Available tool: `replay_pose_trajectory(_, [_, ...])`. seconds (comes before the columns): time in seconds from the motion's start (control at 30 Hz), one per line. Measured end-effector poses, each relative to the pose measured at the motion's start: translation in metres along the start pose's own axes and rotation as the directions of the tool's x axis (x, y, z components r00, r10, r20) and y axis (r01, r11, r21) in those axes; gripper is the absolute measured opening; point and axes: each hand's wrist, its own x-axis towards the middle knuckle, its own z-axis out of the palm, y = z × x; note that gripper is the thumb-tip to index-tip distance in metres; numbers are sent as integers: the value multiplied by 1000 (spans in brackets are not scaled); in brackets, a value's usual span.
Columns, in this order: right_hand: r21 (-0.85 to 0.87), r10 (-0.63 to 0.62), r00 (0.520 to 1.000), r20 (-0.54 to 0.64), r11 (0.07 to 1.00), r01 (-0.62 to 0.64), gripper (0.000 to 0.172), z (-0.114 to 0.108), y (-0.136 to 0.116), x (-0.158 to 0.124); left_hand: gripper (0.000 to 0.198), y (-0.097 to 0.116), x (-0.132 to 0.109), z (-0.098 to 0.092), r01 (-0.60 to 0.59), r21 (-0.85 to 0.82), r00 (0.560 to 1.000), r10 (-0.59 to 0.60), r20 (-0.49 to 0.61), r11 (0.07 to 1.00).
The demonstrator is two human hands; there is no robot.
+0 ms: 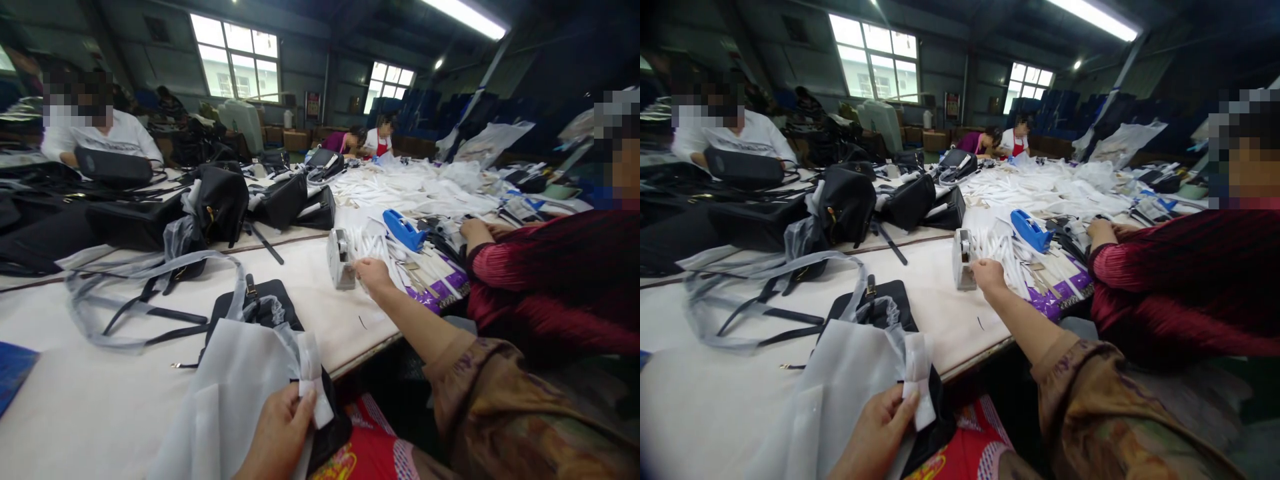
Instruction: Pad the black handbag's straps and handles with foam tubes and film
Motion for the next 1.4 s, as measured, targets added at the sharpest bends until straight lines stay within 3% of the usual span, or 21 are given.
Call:
replay_pose_trajectory(0.2, [86, 58, 997, 41, 994, -62, 14, 11, 18, -17, 43, -7, 3, 0, -31, 3, 999, 31, 23, 1000])
replay_pose_trajectory(0.37, [10, 69, 996, 58, 998, -69, 19, 7, 23, -14, 42, -8, 1, 1, -35, 30, 999, 34, 14, 999])
replay_pose_trajectory(0.43, [-13, 57, 991, 121, 998, -55, 17, 1, 22, -31, 41, -8, 0, 2, -37, 41, 999, 37, 1, 998])
replay_pose_trajectory(0.5, [-10, 21, 957, 289, 1000, -19, 16, -6, 16, -60, 41, -8, -1, 3, -39, 38, 999, 38, 8, 999])
replay_pose_trajectory(0.53, [-7, -6, 911, 413, 1000, 10, 17, -9, 11, -78, 41, -8, 0, 3, -36, 29, 999, 36, 13, 999])
replay_pose_trajectory(0.6, [-14, -85, 702, 708, 991, 134, 21, -14, 0, -117, 40, -7, 0, 4, -34, 26, 999, 34, 9, 999])
replay_pose_trajectory(0.63, [-38, -84, 593, 800, 981, 190, 22, -14, -4, -135, 40, -6, 0, 4, -35, 39, 999, 36, -3, 999])
replay_pose_trajectory(0.67, [-62, -74, 515, 854, 968, 242, 23, -13, -7, -152, 39, -5, 1, 4, -40, 62, 999, 41, -20, 997])
replay_pose_trajectory(0.7, [-98, -59, 482, 874, 951, 294, 24, -11, -9, -166, 38, -3, 0, 4, -46, 91, 998, 49, -36, 995])
replay_pose_trajectory(0.73, [-141, -49, 488, 871, 928, 346, 25, -7, -8, -177, 37, -2, 0, 4, -53, 121, 997, 59, -49, 991])
replay_pose_trajectory(0.83, [-287, -62, 610, 790, 842, 457, 24, 5, 1, -192, 34, 1, -2, 5, -67, 184, 994, 82, -76, 981])
replay_pose_trajectory(0.93, [-358, -73, 682, 728, 808, 468, 24, 13, 11, -193, 32, 1, -4, 7, -81, 204, 990, 102, -93, 976])
replay_pose_trajectory(1.27, [-457, 74, 770, 633, 839, 295, 38, 22, 18, -188, 24, 0, -4, 8, -106, 268, 981, 144, -127, 958])
replay_pose_trajectory(1.4, [-432, 115, 761, 639, 871, 232, 35, 19, 16, -189, 25, 1, -4, 7, -93, 269, 982, 133, -136, 959])
